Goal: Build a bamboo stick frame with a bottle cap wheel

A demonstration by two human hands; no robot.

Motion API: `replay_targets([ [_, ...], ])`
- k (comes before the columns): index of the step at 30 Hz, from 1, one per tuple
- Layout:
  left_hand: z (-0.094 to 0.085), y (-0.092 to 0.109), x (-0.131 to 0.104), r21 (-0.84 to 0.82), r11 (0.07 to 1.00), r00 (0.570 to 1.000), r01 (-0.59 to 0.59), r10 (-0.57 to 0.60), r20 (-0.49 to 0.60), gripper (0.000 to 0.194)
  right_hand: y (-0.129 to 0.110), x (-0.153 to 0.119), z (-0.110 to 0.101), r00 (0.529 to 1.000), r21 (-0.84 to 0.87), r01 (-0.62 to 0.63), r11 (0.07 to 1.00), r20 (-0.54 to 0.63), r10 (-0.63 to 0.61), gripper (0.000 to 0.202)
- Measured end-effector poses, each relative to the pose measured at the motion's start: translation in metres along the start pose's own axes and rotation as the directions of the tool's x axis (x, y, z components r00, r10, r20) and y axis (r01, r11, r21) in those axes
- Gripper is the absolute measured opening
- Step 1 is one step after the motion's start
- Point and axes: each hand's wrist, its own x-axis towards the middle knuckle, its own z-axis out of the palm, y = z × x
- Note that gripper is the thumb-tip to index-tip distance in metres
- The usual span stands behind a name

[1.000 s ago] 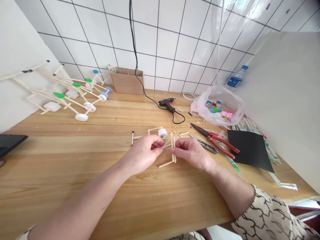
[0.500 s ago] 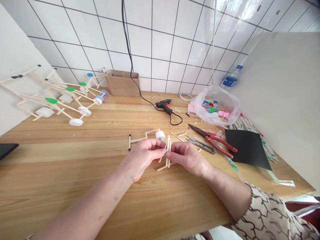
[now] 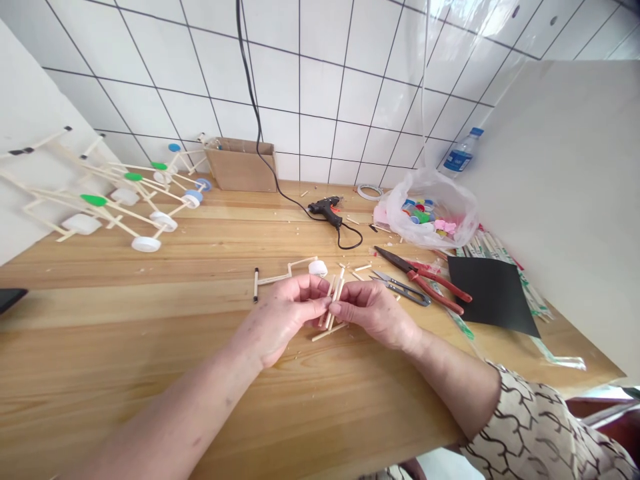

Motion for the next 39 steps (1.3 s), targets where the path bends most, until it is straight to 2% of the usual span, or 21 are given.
replay_targets([
  [6,-0.0008,0.0002,-0.0017,-0.018,0.999,0.999,0.026,-0.025,0.036,0.032,0.0021,0.0025,-0.001,0.999,0.108,0.015,0.994,0.029,-0.018,0.032],
  [18,-0.0028,-0.0004,-0.0022,-0.044,0.998,0.994,0.051,-0.047,0.099,0.032,-0.0022,0.0002,-0.0018,0.996,-0.071,0.092,0.993,0.015,-0.091,0.031],
  [23,-0.0022,0.0005,-0.0029,-0.048,0.997,0.992,0.067,-0.061,0.111,0.031,-0.0018,0.0003,-0.0025,0.996,0.029,0.051,0.998,0.066,-0.053,0.031],
  [30,-0.0029,-0.0001,-0.0031,-0.067,0.994,0.991,0.09,-0.082,0.11,0.023,-0.0033,-0.0005,-0.0045,0.991,-0.005,0.068,0.998,0.119,-0.067,0.026],
  [33,-0.0041,-0.001,-0.0025,-0.061,0.994,0.992,0.093,-0.087,0.094,0.02,-0.0028,-0.0005,-0.0056,0.99,-0.006,0.036,0.999,0.138,-0.035,0.025],
  [39,-0.0042,-0.0007,-0.0017,-0.005,0.999,0.998,0.041,-0.041,0.037,0.015,-0.0068,-0.001,-0.0035,0.99,-0.004,0.029,1.0,0.137,-0.028,0.029],
])
